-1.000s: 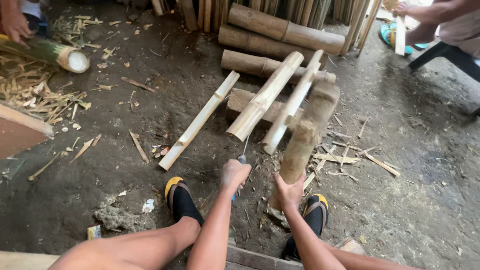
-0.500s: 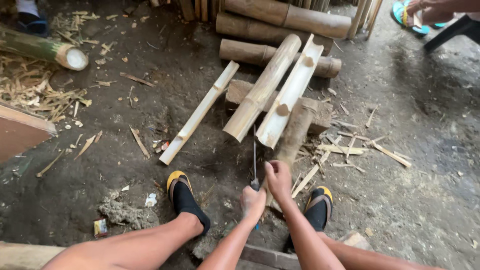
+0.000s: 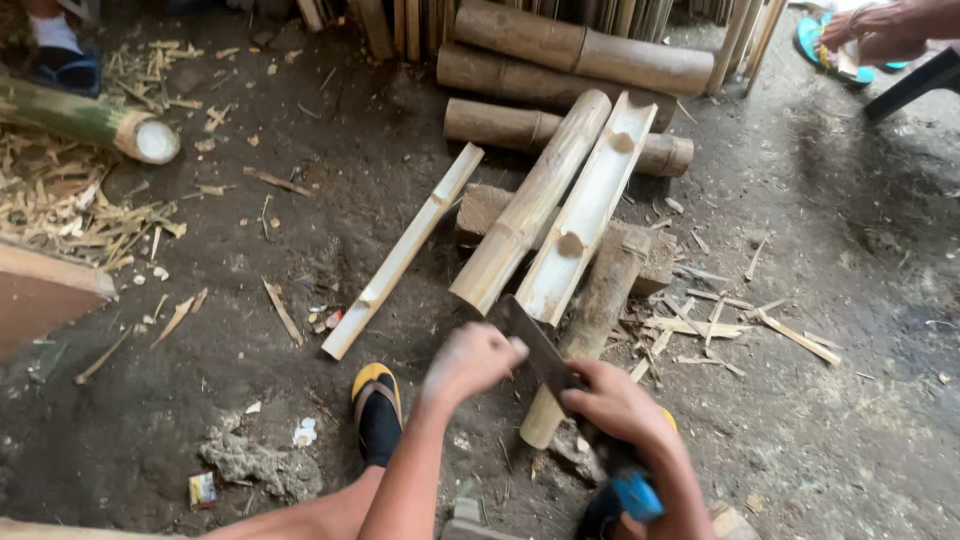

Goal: The person uses a machete and a wooden mallet to split a large bamboo segment into smaller strips. They first score the bamboo, then repeatedly strike the machete with the mallet to drive it through the material, separating it into multiple pieces.

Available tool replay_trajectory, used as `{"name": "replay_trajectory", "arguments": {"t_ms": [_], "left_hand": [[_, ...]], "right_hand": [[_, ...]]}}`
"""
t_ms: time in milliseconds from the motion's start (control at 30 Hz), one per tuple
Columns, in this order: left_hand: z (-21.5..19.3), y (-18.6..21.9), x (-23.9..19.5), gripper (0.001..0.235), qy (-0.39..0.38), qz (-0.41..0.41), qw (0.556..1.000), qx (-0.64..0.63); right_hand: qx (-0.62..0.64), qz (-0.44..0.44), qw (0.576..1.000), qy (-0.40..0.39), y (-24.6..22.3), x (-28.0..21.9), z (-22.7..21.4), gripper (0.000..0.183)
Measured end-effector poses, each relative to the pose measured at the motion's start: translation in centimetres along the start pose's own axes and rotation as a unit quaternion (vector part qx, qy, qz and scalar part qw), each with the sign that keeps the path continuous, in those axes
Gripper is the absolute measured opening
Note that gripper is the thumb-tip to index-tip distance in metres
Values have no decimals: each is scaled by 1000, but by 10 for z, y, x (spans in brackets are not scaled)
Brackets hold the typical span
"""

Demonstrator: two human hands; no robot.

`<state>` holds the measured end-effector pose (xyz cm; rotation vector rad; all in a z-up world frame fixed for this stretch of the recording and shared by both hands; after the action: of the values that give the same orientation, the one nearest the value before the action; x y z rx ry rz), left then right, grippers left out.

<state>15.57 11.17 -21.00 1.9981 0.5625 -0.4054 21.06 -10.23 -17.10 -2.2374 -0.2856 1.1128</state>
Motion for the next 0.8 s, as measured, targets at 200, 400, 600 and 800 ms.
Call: {"name": "replay_trajectory", "arguments": {"t_ms": [200,400,600,800], "left_hand": [[-31,-16,108,43,281,-20,947,156],[-1,-23,181,113,172,-113,938,277],[-1,-45,166,100,112,-108,978,139],[13,-69,90,107,235,-102,967,13]], "right_hand": [[156,-35,983,90,-52,9,-52,46],[322,-121,929,138,-31,131,-2,32],[380,-79,903,186,13,164,31,25],[415,-116,875,223,-5,154,2,25]]}}
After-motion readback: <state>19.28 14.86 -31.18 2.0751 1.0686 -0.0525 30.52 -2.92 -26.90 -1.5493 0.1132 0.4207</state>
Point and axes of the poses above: each hand's wrist, its own x-axis towards the middle knuckle, its own z-axis out of the palm, y = z × x, the point moved 6 cm from there along x, towards the middle knuckle, and after that the axes turned 2 degrees about x, right-handed, at the moved point
